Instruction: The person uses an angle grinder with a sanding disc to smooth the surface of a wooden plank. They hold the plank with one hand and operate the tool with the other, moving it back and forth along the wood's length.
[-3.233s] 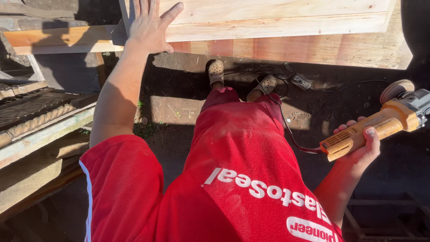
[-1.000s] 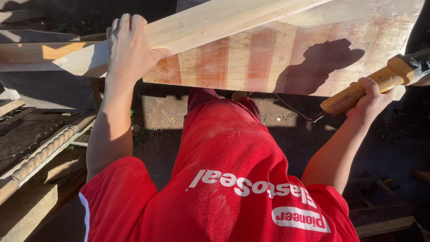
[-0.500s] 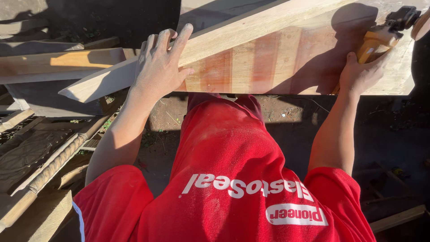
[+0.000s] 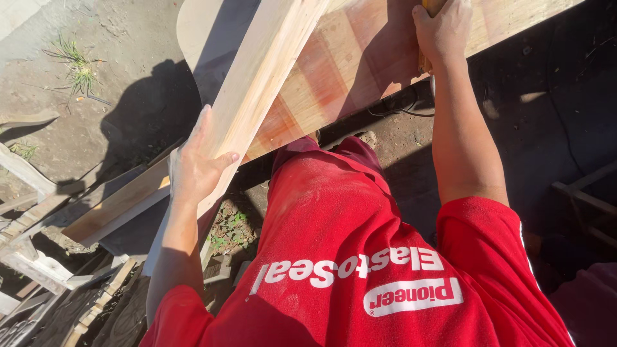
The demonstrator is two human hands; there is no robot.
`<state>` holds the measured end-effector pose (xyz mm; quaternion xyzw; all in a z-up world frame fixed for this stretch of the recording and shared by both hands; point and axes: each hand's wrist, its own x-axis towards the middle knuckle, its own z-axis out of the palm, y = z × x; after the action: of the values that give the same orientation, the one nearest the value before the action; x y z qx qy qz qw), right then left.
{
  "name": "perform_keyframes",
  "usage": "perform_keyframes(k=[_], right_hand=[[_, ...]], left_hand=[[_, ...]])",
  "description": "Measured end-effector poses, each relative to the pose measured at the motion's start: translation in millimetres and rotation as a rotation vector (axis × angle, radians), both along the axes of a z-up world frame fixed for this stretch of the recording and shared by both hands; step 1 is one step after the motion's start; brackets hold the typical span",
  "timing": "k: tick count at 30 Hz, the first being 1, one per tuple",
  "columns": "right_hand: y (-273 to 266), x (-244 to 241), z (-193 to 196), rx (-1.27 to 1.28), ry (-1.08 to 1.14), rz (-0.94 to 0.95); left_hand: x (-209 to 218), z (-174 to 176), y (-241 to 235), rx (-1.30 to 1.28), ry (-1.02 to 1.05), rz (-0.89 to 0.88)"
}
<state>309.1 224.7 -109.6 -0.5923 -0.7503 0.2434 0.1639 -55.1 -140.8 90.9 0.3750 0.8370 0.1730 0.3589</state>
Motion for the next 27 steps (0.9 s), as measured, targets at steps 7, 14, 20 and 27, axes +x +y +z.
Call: perform_keyframes(k=[7,14,20,27], right_hand=[[-58.2,34.2,31.4,0.024,0.212,0.028],[-226.2,152.2,24.8,0.062,0.414,-0.236],[-416.8,311.7,-52.8,-0.493,0.218,-0.420],[-639.7,428.6,-49.9,-0.922,0.519,-1.352]], left_hand=[[50.9,-9.5,-58.6,0.165,-0.458,0.144],[139.2,4.1,-49.1,0.156,-0.589,-0.080],[296.7,4.9,13.6,0.172,-0.517,-0.481],[522.0,-36.3,97.3,0.175,-0.218,-1.115]])
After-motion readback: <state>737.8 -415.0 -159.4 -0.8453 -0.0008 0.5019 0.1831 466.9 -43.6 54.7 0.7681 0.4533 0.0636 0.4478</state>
